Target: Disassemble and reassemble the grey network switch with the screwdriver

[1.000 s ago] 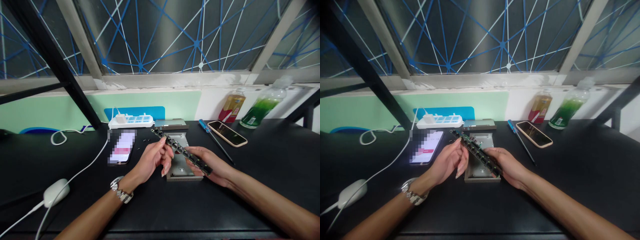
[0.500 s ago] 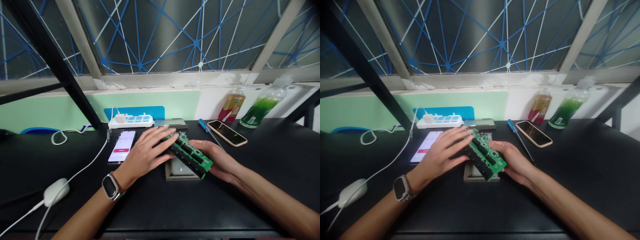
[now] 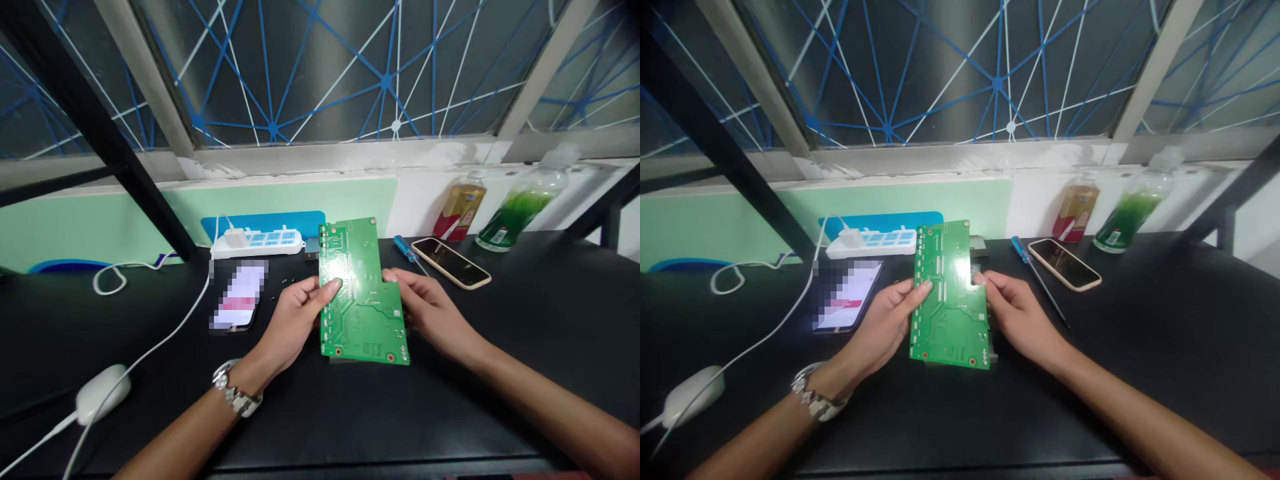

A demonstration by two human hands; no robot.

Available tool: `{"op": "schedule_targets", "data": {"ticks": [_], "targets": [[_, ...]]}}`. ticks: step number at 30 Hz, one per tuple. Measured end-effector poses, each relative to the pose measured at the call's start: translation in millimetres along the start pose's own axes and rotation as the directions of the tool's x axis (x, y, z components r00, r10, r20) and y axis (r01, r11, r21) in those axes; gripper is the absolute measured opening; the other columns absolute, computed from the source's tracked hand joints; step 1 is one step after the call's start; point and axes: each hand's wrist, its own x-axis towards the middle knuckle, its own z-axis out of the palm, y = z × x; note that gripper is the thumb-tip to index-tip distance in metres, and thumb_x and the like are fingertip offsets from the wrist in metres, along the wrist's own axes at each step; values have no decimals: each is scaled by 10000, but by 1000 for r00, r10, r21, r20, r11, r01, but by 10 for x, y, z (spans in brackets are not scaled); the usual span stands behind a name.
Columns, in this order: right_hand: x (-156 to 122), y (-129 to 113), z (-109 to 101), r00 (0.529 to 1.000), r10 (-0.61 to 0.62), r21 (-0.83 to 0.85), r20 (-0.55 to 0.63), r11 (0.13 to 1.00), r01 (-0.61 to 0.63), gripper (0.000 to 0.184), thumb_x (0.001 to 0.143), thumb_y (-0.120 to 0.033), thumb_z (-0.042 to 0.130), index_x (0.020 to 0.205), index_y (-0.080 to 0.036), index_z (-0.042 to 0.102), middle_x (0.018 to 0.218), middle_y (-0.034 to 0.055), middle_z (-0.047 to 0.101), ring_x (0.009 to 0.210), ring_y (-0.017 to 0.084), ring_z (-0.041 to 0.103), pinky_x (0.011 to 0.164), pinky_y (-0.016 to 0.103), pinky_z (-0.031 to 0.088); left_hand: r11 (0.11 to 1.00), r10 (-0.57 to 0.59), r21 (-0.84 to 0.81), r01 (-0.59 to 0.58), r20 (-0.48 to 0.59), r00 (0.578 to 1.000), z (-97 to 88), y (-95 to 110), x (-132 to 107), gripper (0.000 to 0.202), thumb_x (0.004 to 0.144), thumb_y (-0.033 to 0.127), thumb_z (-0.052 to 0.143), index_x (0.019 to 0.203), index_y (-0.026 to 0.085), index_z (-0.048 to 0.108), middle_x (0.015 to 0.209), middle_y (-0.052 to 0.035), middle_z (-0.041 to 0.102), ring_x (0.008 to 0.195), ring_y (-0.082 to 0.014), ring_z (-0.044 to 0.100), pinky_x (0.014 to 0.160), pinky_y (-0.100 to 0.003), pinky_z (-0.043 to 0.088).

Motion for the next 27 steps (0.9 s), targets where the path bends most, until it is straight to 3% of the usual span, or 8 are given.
{"op": "schedule_targets", "data": {"ticks": [2, 5, 9, 12, 15, 19, 27], "targets": [[-12, 11, 19, 999, 32, 46, -2, 998, -32, 444, 923, -605, 520, 774, -189, 564, 588, -66, 360, 461, 65, 294, 425, 202, 228, 998, -54, -36, 53, -19, 998, 24, -28, -11, 315, 886, 411, 679, 1041, 136, 692, 894, -65, 713, 733, -140, 650, 725, -287, 523], [-26, 8, 44, 998, 53, 68, 44, 996, -56, 389, 892, -565, 604, 771, -198, 560, 576, -75, 354, 439, 60, 277, 408, 197, 207, 996, -71, -50, 69, -47, 996, 13, -45, -2, 341, 890, 435, 666, 1021, 121, 694, 879, -77, 708, 743, -150, 652, 706, -276, 516], [-14, 42, 66, 991, 117, 149, 57, 981, -125, 325, 887, -484, 654, 772, -190, 577, 646, -46, 481, 524, 75, 416, 497, 196, 345, 1000, 21, -7, -22, -96, 995, -63, -65, 44, 419, 930, 518, 566, 985, 117, 672, 778, -73, 677, 684, -171, 656, 546, -248, 499], [12, 123, 68, 985, 161, 116, 60, 979, -167, 321, 910, -487, 620, 827, -176, 617, 740, -16, 563, 617, 97, 488, 595, 218, 400, 997, 73, 23, -73, -3, 997, -101, -87, 62, 392, 941, 525, 538, 938, 142, 624, 682, -33, 623, 559, -155, 630, 428, -234, 485], [40, 217, 69, 989, 131, -18, 76, 991, -130, 348, 941, -511, 558, 863, -179, 626, 768, -8, 578, 652, 114, 499, 623, 233, 401, 996, 83, 24, -86, 85, 993, -95, -110, 51, 373, 956, 522, 513, 848, 167, 554, 620, 8, 570, 447, -127, 585, 367, -232, 494], [80, 294, 74, 991, 35, -161, 130, 987, -14, 367, 976, -514, 481, 862, -194, 617, 827, 12, 605, 772, 159, 553, 736, 283, 438, 994, 99, 19, -103, 152, 983, -68, -129, 25, 358, 965, 504, 510, 825, 175, 519, 622, 17, 575, 440, -120, 603, 360, -215, 511], [77, 299, 89, 986, -14, -221, 168, 974, 51, 385, 992, -509, 439, 782, -203, 545, 758, -2, 544, 772, 179, 568, 751, 306, 450, 991, 126, 13, -132, 203, 971, -59, -124, 12, 356, 961, 493, 527, 796, 177, 522, 594, 26, 563, 419, -103, 596, 351, -184, 492]]}}
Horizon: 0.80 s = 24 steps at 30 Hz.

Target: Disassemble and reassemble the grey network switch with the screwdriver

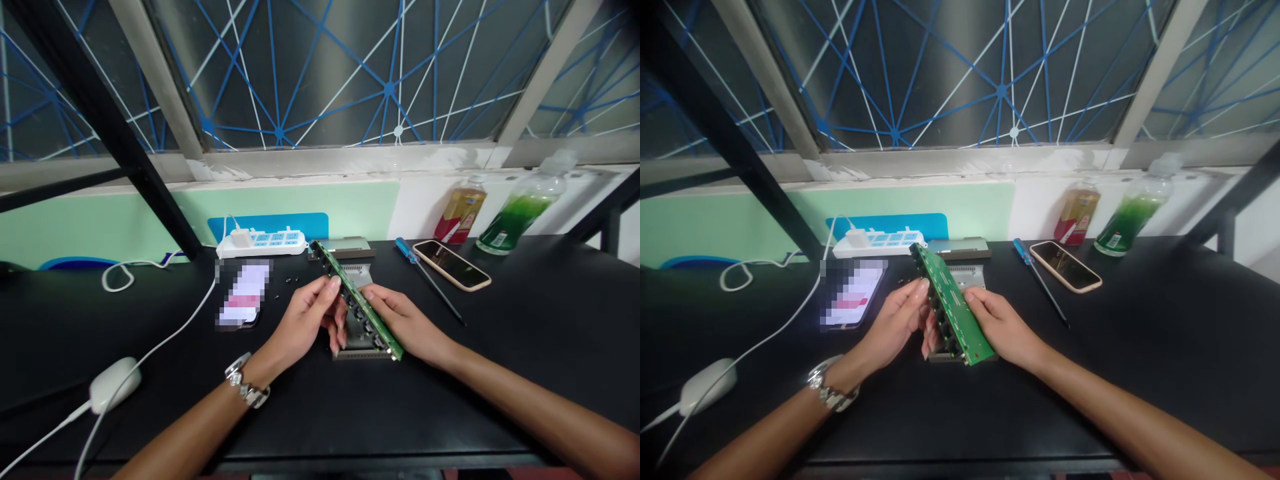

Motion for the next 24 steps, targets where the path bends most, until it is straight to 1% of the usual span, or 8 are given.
{"op": "schedule_targets", "data": {"ticks": [6, 11, 14, 17, 20, 22, 24], "targets": [[-2, 2, 1, 1000, -11, -17, -2, 1000, 11, 379, 995, -511, 431, 846, -200, 588, 814, 7, 566, 814, 183, 566, 781, 309, 442, 1000, -4, 0, 4, -12, 1000, 15, 14, -4, 367, 962, 496, 525, 781, 177, 516, 563, 38, 547, 401, -101, 588, 344, -179, 478], [-9, -6, 3, 998, 43, 22, -38, 999, -42, 379, 961, -522, 493, 793, -197, 593, 778, 5, 576, 778, 180, 554, 748, 298, 437, 999, -25, -24, 24, -42, 999, 19, 15, -3, 390, 949, 510, 540, 757, 172, 515, 523, 40, 536, 378, -103, 571, 338, -180, 468], [-24, -61, -1, 989, 143, 166, -42, 977, -134, 352, 924, -499, 560, 765, -189, 608, 746, 8, 592, 724, 168, 549, 689, 278, 432, 996, -64, -63, 59, -77, 995, 17, 39, 11, 439, 960, 527, 500, 710, 165, 509, 498, 28, 530, 364, -105, 548, 327, -192, 459], [-46, -154, -27, 975, 219, 349, -29, 917, -195, 259, 890, -419, 609, 797, -182, 656, 697, 2, 572, 656, 148, 523, 617, 254, 416, 989, -92, -132, 71, -167, 982, 5, 87, 34, 410, 946, 498, 529, 717, 158, 521, 533, 23, 532, 376, -98, 523, 322, -201, 441], [-65, -242, -68, 979, 205, 427, -18, 886, -178, 214, 860, -376, 656, 767, -183, 660, 632, -14, 512, 559, 118, 442, 515, 233, 359, 980, -117, -182, 82, -189, 975, -13, 114, 48, 371, 937, 482, 540, 775, 150, 564, 552, 20, 527, 394, -90, 503, 337, -200, 409], [-76, -279, -91, 980, 199, 460, -6, 871, -174, 240, 850, -389, 682, 732, -186, 636, 603, -23, 492, 508, 100, 388, 454, 225, 295, 975, -129, -203, 92, -178, 976, -24, 100, 47, 366, 944, 485, 523, 796, 154, 577, 538, 22, 509, 394, -85, 487, 349, -197, 382], [-85, -304, -106, 979, 203, 497, 10, 848, -181, 269, 863, -404, 677, 714, -187, 615, 576, -25, 497, 475, 91, 360, 422, 223, 242, 969, -148, -221, 110, -162, 976, -36, 64, 38, 357, 945, 470, 523, 772, 161, 568, 532, 21, 498, 403, -82, 477, 361, -195, 366]]}}
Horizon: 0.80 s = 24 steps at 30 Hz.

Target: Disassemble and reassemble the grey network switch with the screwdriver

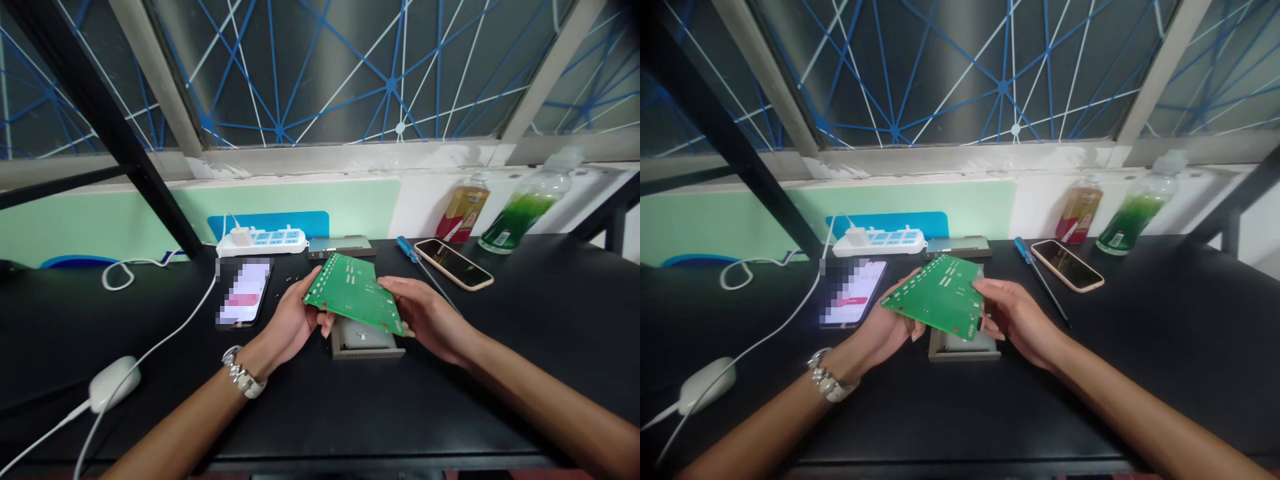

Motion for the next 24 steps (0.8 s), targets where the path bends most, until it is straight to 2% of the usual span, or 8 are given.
{"op": "schedule_targets", "data": {"ticks": [7, 17, 20, 22, 24], "targets": [[-64, -80, 22, 998, -8, 117, 66, 993, 0, 308, 932, -393, 579, 738, -169, 660, 532, 3, 569, 416, 86, 376, 431, 250, 198, 990, -144, 2, 144, 58, 988, -66, -89, -7, 181, 840, 233, 573, 691, 167, 494, 562, 33, 450, 468, -80, 474, 408, -185, 399], [-86, -37, 29, 996, -57, 45, 67, 998, 54, 414, 947, -399, 573, 621, -155, 646, 534, 18, 600, 412, 74, 388, 449, 264, 203, 990, -135, 45, 133, 58, 989, -54, -88, -38, 211, 870, 252, 580, 701, 164, 492, 576, 37, 441, 486, -88, 500, 424, -194, 407], [-73, -40, 25, 996, -58, 56, 73, 997, 54, 412, 946, -401, 579, 604, -170, 585, 442, -33, 470, 402, 72, 303, 444, 265, 181, 990, -123, 65, 121, 29, 992, -52, -85, -35, 216, 882, 261, 582, 705, 163, 505, 561, 33, 446, 459, -77, 461, 389, -174, 343], [-51, -46, 10, 997, -55, 77, 57, 996, 50, 392, 931, -391, 610, 610, -178, 539, 408, -78, 340, 409, 69, 205, 439, 256, 152, 992, -103, 67, 104, -11, 995, -60, -65, -28, 219, 893, 274, 592, 720, 166, 511, 525, 56, 391, 407, -53, 368, 356, -154, 244], [-19, -53, -19, 999, -40, 82, 36, 996, 37, 339, 913, -373, 643, 655, -179, 538, 409, -103, 279, 423, 69, 134, 433, 245, 128, 994, -86, 64, 89, -53, 995, -73, -26, -16, 262, 913, 325, 599, 723, 173, 503, 496, 83, 309, 370, -35, 263, 345, -149, 150]]}}
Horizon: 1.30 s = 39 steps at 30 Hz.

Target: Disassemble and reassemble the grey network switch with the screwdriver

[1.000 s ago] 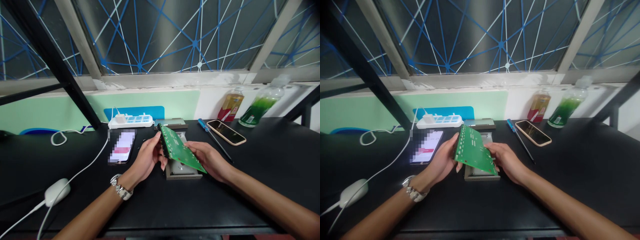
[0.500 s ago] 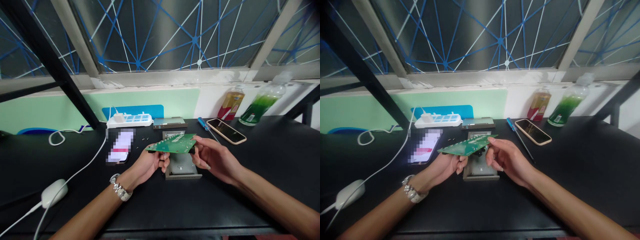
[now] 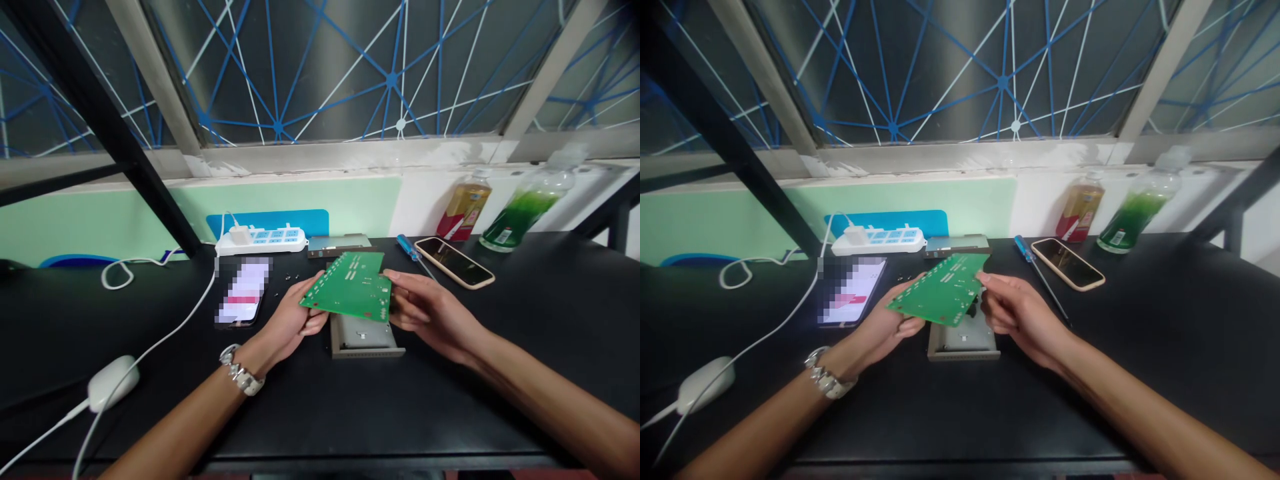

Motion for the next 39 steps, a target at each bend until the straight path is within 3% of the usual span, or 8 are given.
{"op": "schedule_targets", "data": {"ticks": [7, 12, 15, 18, 20, 24, 31, 39], "targets": [[74, -48, -113, 999, 33, -133, 13, 991, -31, 225, 913, -381, 638, 952, -160, 649, 403, -108, 392, 335, 34, 146, 370, 217, 71, 991, -7, 132, 3, 25, 1000, -61, 193, 36, 316, 955, 454, 543, 808, 177, 579, 463, 71, 393, 307, -37, 254, 300, -170, 102], [66, -97, -123, 998, 61, -149, -17, 987, -63, 282, 904, -356, 653, 1118, -174, 627, 466, -79, 544, 256, 38, 324, 309, 197, 62, 977, -6, 211, -23, 137, 991, -118, 299, -6, 267, 976, 448, 517, 901, 198, 577, 356, 119, 306, 227, -45, 210, 270, -158, 96], [61, -123, -116, 998, 54, -118, -12, 991, -55, 263, 870, -326, 686, 1084, -188, 616, 729, 29, 731, 382, 92, 560, 296, 167, 190, 981, -6, 192, -35, 209, 978, -127, 333, -20, 294, 975, 475, 494, 916, 192, 545, 454, 47, 532, 304, -97, 485, 277, -147, 247], [53, -140, -105, 1000, -17, -83, 9, 996, 18, 221, 869, -314, 672, 1054, -199, 636, 1041, 100, 748, 645, 158, 694, 396, 198, 400, 989, 23, 133, -62, 275, 961, -108, 356, -10, 458, 971, 565, 410, 1092, 149, 559, 830, -128, 737, 608, -212, 708, 403, -230, 491], [45, -138, -98, 997, -71, -90, 23, 993, 73, 220, 897, -348, 633, 1049, -194, 675, 1084, 99, 724, 757, 177, 693, 479, 233, 470, 989, 47, 124, -84, 272, 961, -95, 359, -3, 553, 966, 600, 378, 1188, 133, 573, 967, -171, 727, 721, -240, 723, 471, -270, 551], [34, -91, -79, 992, -123, -165, 3, 979, 122, 241, 895, -366, 658, 1063, -204, 717, 945, 55, 700, 751, 151, 630, 578, 257, 497, 966, 136, 195, -171, 183, 974, -88, 322, -3, 396, 945, 480, 544, 1174, 173, 645, 866, -92, 684, 710, -174, 676, 497, -213, 550], [14, -45, -29, 983, -176, -209, -43, 964, 163, 215, 862, -326, 711, 1040, -208, 736, 892, 41, 665, 716, 140, 592, 513, 248, 509, 949, 199, 231, -216, 96, 975, -48, 250, -10, 274, 925, 369, 620, 1129, 190, 654, 846, -39, 650, 653, -122, 644, 514, -203, 555], [-35, -45, 20, 969, -246, -203, 19, 948, 245, 212, 885, -296, 692, 1071, -202, 728, 927, 79, 699, 777, 176, 650, 484, 244, 516, 974, 159, 143, -177, 131, 979, -67, 204, 48, 316, 953, 395, 546, 1156, 154, 565, 844, -102, 702, 671, -222, 725, 479, -272, 580]]}}
